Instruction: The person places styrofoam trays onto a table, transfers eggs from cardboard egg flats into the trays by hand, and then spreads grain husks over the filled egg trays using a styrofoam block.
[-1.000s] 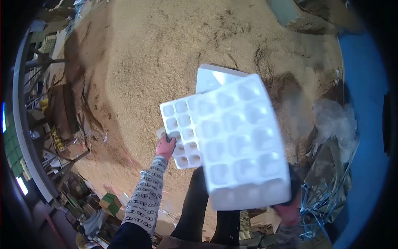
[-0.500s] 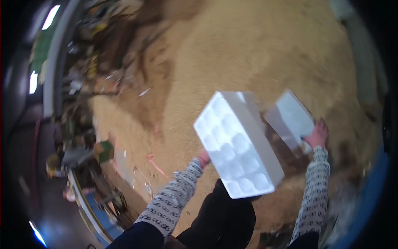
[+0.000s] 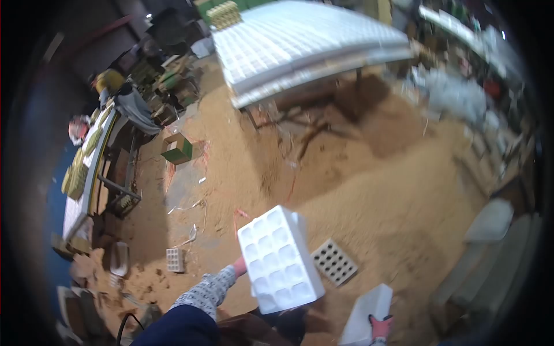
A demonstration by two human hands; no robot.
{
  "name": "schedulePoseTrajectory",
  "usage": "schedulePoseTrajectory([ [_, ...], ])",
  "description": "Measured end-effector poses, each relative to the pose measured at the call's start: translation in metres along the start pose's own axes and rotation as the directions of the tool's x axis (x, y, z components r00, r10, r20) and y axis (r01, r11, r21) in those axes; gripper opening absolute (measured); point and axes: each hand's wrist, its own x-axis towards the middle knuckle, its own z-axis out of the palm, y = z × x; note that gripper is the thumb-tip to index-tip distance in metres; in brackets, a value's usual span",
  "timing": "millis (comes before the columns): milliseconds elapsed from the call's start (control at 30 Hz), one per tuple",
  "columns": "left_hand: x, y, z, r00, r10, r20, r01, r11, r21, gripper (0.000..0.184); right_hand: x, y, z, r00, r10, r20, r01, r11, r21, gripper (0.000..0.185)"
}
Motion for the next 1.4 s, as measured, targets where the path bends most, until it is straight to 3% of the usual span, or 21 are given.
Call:
schedulePoseTrajectory([
  [33, -0.017, 0.034, -0.008, 0.999, 0.033, -0.037, -0.034, 0.999, -0.026, 0.051, -0.030, -0.057, -0.082, 0.984, -0.126, 0.127, 0.108, 0.985, 0.135, 0.111],
  [67, -0.026, 0.048, -0.027, 0.998, 0.057, -0.033, -0.056, 0.998, 0.020, 0.052, -0.045, -0.088, -0.088, 0.934, -0.348, -0.076, 0.352, 0.935, 0.049, 0.103],
  [100, -0.040, 0.061, -0.040, 0.998, 0.057, -0.027, -0.056, 0.996, 0.067, 0.053, -0.051, -0.126, -0.105, 0.925, -0.374, 0.071, 0.368, 0.926, 0.078, 0.098],
  [133, -0.050, 0.073, -0.052, 0.989, 0.085, -0.119, -0.089, 0.996, -0.029, 0.051, -0.108, -0.201, -0.156, 0.910, -0.415, 0.013, 0.415, 0.910, -0.012, 0.077],
  [267, -0.088, 0.124, -0.106, 0.976, -0.133, -0.173, 0.109, 0.984, -0.141, 0.045, -0.188, -0.356, -0.222, 0.812, -0.582, -0.036, 0.565, 0.770, 0.296, 0.067],
  [333, -0.087, 0.109, -0.133, 0.953, -0.189, -0.237, 0.155, 0.975, -0.158, 0.042, -0.217, -0.419, -0.225, 0.715, -0.697, 0.060, 0.616, 0.668, 0.417, 0.063],
  [433, -0.042, -0.021, -0.201, 0.961, -0.061, -0.269, 0.171, 0.898, 0.406, 0.049, -0.250, -0.497, -0.182, 0.421, -0.901, -0.103, 0.906, 0.423, 0.002, 0.058],
  [500, -0.018, -0.064, -0.236, 0.943, -0.042, -0.331, 0.134, 0.956, 0.261, 0.055, -0.288, -0.557, -0.156, 0.310, -0.950, -0.032, 0.940, 0.312, -0.139, 0.051],
  [600, -0.022, 0.002, -0.285, 0.909, -0.202, -0.364, 0.295, 0.930, 0.221, 0.056, -0.332, -0.633, -0.108, 0.208, -0.977, 0.038, 0.968, 0.200, -0.151, 0.038],
  [667, -0.040, 0.090, -0.312, 0.838, -0.254, -0.484, 0.429, 0.853, 0.296, 0.057, -0.371, -0.686, -0.082, 0.365, -0.924, 0.113, 0.931, 0.364, -0.037, 0.031],
  [733, -0.023, 0.079, -0.342, 0.822, -0.326, -0.467, 0.469, 0.852, 0.232, 0.055, -0.419, -0.721, -0.076, 0.449, -0.884, 0.135, 0.893, 0.451, -0.015, 0.032],
  [767, -0.020, 0.079, -0.363, 0.809, -0.358, -0.466, 0.495, 0.843, 0.211, 0.053, -0.428, -0.743, -0.070, 0.417, -0.874, 0.250, 0.904, 0.428, -0.009, 0.038],
  [800, -0.019, 0.082, -0.379, 0.872, -0.275, -0.404, 0.458, 0.747, 0.481, 0.050, -0.430, -0.757, -0.053, 0.360, -0.906, 0.224, 0.932, 0.360, -0.040, 0.038],
  [900, -0.012, 0.073, -0.423, 0.775, -0.359, -0.520, 0.568, 0.755, 0.328, 0.047, -0.464, -0.818, -0.035, 0.306, -0.902, 0.303, 0.947, 0.322, 0.005, 0.036],
  [967, 0.000, 0.056, -0.452, 0.687, -0.377, -0.621, 0.637, 0.724, 0.265, 0.047, -0.444, -0.854, -0.003, -0.061, -0.834, 0.549, 0.969, -0.180, -0.167, 0.035],
  [1033, -0.008, 0.091, -0.479, 0.598, -0.348, -0.722, 0.596, 0.796, 0.110, 0.050, -0.433, -0.874, 0.034, -0.012, -0.904, 0.427, 1.000, -0.007, 0.013, 0.033],
  [1100, -0.007, 0.131, -0.505, 0.518, -0.416, -0.748, 0.675, 0.736, 0.058, 0.052, -0.451, -0.908, 0.042, 0.115, -0.911, 0.396, 0.971, 0.187, 0.148, 0.035],
  [1133, -0.004, 0.137, -0.514, 0.480, -0.465, -0.744, 0.720, 0.694, 0.031, 0.053, -0.463, -0.931, 0.038, 0.088, -0.859, 0.504, 0.966, 0.197, 0.167, 0.039],
  [1167, 0.001, 0.133, -0.520, 0.469, -0.462, -0.753, 0.727, 0.686, 0.032, 0.054, -0.470, -0.954, 0.040, -0.021, -0.791, 0.612, 0.998, 0.016, 0.055, 0.043],
  [1267, 0.025, 0.124, -0.557, 0.399, -0.355, -0.846, 0.757, 0.648, 0.085, 0.055, -0.454, -1.008, 0.070, -0.271, -0.731, 0.627, 0.958, -0.141, 0.249, 0.044],
  [1400, 0.084, 0.176, -0.632, 0.329, -0.315, -0.890, 0.739, 0.673, 0.036, 0.063, -0.412, -1.100, 0.159, -0.125, -0.795, 0.593, 0.962, 0.048, 0.268, 0.040],
])
